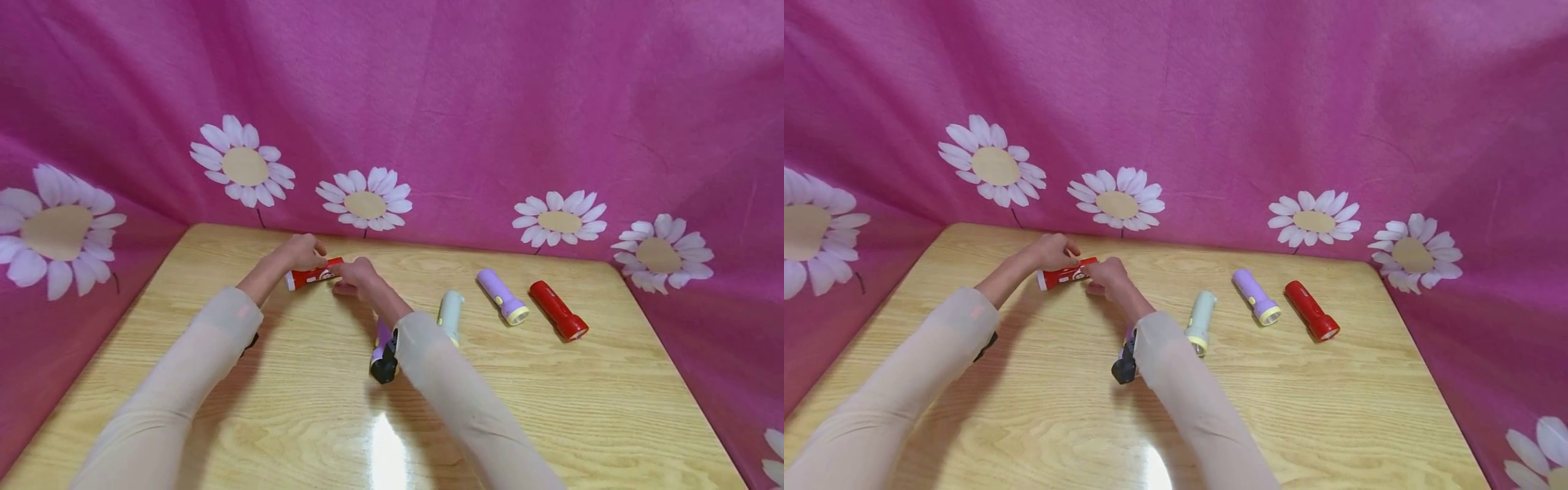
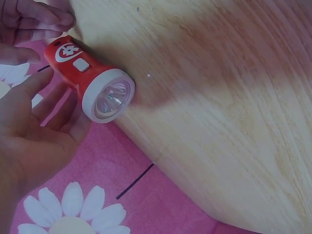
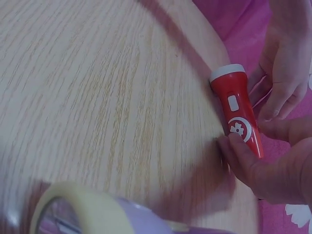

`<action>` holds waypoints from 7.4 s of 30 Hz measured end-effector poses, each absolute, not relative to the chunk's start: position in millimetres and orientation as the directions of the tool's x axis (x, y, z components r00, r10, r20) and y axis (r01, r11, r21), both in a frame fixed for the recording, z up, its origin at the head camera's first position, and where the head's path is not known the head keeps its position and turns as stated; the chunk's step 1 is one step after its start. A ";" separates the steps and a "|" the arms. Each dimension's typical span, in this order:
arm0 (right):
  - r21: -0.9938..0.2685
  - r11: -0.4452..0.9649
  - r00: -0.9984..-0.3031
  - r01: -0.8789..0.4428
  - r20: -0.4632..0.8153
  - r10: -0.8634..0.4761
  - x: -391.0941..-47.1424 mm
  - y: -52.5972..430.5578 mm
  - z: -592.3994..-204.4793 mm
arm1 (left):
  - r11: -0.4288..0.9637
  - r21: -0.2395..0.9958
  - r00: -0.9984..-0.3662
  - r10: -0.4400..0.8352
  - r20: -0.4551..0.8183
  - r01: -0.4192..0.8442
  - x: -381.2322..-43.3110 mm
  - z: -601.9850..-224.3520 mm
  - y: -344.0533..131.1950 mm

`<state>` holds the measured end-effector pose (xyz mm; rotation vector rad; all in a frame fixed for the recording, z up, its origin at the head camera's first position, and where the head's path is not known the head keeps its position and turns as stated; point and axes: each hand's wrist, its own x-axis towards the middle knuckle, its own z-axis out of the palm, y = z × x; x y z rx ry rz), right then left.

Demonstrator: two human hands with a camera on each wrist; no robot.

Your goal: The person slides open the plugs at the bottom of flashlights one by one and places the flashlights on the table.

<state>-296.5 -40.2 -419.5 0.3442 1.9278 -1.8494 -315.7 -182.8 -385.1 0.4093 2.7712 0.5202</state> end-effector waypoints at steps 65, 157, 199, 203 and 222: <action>-0.905 -0.181 -0.920 0.385 -0.391 -0.002 -296.3 -38.4 -405.6 | 0.848 0.484 -0.951 0.294 -0.091 0.216 -299.4 -369.7 -166.4; -0.962 0.010 -0.932 0.274 -0.268 -0.242 -291.4 -0.2 -384.0 | 0.162 0.982 -0.987 0.111 -0.116 -0.097 -270.6 -378.6 -157.8; -0.992 0.115 -0.951 -0.055 0.017 -0.309 -281.1 11.2 -380.7 | -0.059 0.984 -0.979 0.127 -0.159 -0.168 -252.0 -368.5 -155.7; -0.985 0.142 -0.950 -0.101 0.053 -0.309 -279.2 12.0 -379.7 | -0.058 0.985 -0.981 0.123 -0.152 -0.160 -250.9 -367.8 -155.2; -0.957 0.205 -0.933 -0.204 0.127 -0.338 -255.7 14.3 -351.3 | -0.126 0.981 -0.983 0.128 -0.134 -0.150 -246.3 -365.4 -153.5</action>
